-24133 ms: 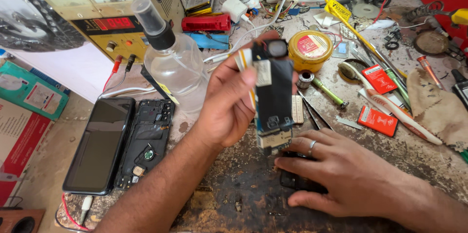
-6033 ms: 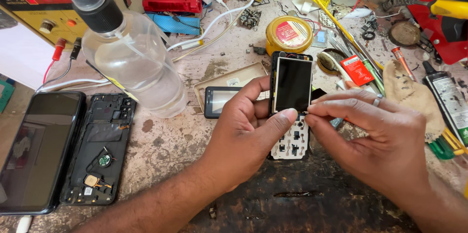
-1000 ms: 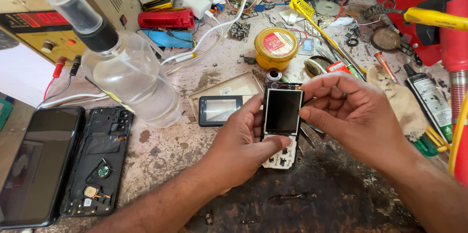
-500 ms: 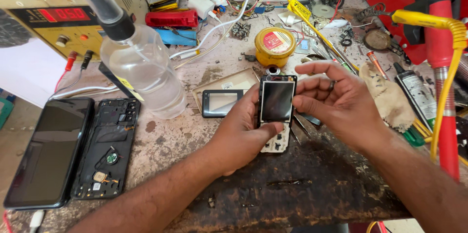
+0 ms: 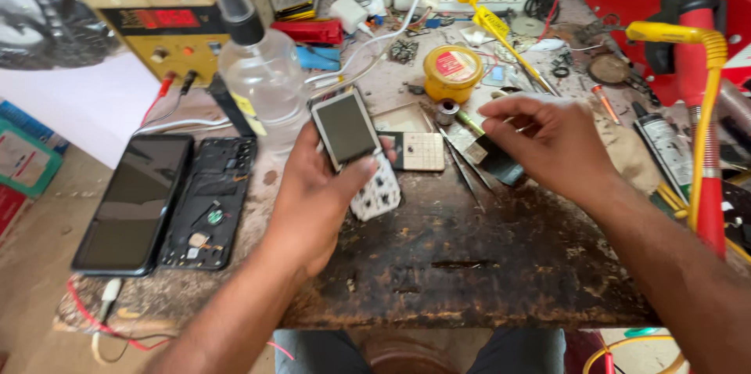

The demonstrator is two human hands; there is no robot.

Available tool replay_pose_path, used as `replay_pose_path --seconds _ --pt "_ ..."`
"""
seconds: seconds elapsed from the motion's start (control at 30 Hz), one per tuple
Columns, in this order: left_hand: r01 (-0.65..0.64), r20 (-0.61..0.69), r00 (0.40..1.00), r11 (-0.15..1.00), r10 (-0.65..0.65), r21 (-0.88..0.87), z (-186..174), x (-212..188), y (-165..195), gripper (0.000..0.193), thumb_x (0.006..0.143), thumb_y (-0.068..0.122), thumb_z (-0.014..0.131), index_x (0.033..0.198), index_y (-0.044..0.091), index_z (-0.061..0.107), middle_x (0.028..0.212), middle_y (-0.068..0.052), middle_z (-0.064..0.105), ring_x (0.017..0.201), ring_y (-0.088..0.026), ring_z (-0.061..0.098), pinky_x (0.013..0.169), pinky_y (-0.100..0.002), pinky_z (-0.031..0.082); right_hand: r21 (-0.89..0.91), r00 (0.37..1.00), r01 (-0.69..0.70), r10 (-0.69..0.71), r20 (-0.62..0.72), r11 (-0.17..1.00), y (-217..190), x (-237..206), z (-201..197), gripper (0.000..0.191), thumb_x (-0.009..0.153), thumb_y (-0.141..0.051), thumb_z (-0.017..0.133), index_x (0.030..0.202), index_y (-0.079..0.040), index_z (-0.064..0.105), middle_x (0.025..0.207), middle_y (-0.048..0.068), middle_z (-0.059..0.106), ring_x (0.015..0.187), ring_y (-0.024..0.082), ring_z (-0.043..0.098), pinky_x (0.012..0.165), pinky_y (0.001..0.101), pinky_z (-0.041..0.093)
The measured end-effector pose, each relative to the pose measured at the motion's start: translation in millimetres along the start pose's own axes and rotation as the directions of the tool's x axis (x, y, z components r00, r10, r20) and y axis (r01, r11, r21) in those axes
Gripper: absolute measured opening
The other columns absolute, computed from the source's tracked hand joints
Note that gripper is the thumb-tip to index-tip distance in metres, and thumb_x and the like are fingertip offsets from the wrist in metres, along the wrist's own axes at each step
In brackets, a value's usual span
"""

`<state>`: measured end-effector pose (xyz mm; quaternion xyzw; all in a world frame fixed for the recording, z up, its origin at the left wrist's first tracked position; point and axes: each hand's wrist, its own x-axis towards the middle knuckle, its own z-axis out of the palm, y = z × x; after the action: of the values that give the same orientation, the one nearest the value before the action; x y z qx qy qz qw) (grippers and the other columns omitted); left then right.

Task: The person disassembles a mobile phone, removes the battery, and then reassembles it by placing the battery back into the device and closing the back cover.

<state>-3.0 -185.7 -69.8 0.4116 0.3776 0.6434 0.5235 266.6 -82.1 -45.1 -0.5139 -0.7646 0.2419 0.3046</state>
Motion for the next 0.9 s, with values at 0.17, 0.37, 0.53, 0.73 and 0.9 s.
replay_pose_path --seconds 0.17,0.37,0.53,0.73,0.9 --pt "0.043 -0.086 0.994 0.982 -0.060 -0.184 -17 -54 -4 0.050 0.087 -0.012 0.061 0.132 0.002 0.046 0.112 -0.015 0.070 0.105 -0.023 0.070 0.093 -0.039 0.057 -0.299 0.865 0.486 -0.402 0.300 0.821 -48 -4 26 0.046 0.083 -0.039 0.078 0.120 -0.013 0.069 0.109 0.015 0.072 0.089 0.031 0.069 0.080 0.0434 0.053" --pt "0.035 -0.063 0.996 0.911 -0.067 -0.410 -49 -76 -8 0.057 0.083 -0.011 0.048 0.138 0.005 0.046 0.122 -0.015 0.067 0.113 -0.025 0.067 0.098 -0.041 0.055 -0.326 0.786 0.610 -0.497 0.369 0.722 -89 3 78 0.052 0.077 -0.042 0.081 0.118 -0.013 0.067 0.109 0.018 0.069 0.108 0.038 0.063 0.091 0.0484 0.049" --pt "0.041 -0.001 0.999 0.816 -0.050 -0.576 -83 -78 2 0.055 0.088 0.001 0.048 0.143 0.004 0.045 0.130 -0.018 0.065 0.118 -0.029 0.066 0.104 -0.046 0.053 -0.326 0.847 0.521 -0.430 0.314 0.789 -108 2 101 0.047 0.076 -0.039 0.081 0.114 -0.014 0.068 0.106 0.013 0.072 0.100 0.032 0.067 0.085 0.0436 0.052" --pt "0.071 0.060 0.997 0.693 -0.039 -0.718 -86 -73 17 0.056 0.094 0.019 0.049 0.147 0.001 0.045 0.134 -0.016 0.064 0.123 -0.027 0.064 0.108 -0.045 0.050 0.199 0.998 -0.035 0.024 0.056 0.979 -135 -21 94 0.056 0.077 -0.027 0.085 0.129 -0.013 0.069 0.100 0.006 0.073 0.083 0.013 0.065 0.072 0.0288 0.056" --pt "0.096 0.126 0.992 0.644 -0.001 -0.759 -55 -60 7 0.051 0.107 0.031 0.046 0.150 0.003 0.044 0.134 -0.012 0.063 0.124 -0.023 0.061 0.109 -0.042 0.048 -0.044 0.959 0.244 -0.248 -0.139 0.969 -141 -74 106 0.065 0.071 -0.023 0.090 0.131 -0.010 0.069 0.101 0.004 0.071 0.084 0.011 0.066 0.074 0.0269 0.055"
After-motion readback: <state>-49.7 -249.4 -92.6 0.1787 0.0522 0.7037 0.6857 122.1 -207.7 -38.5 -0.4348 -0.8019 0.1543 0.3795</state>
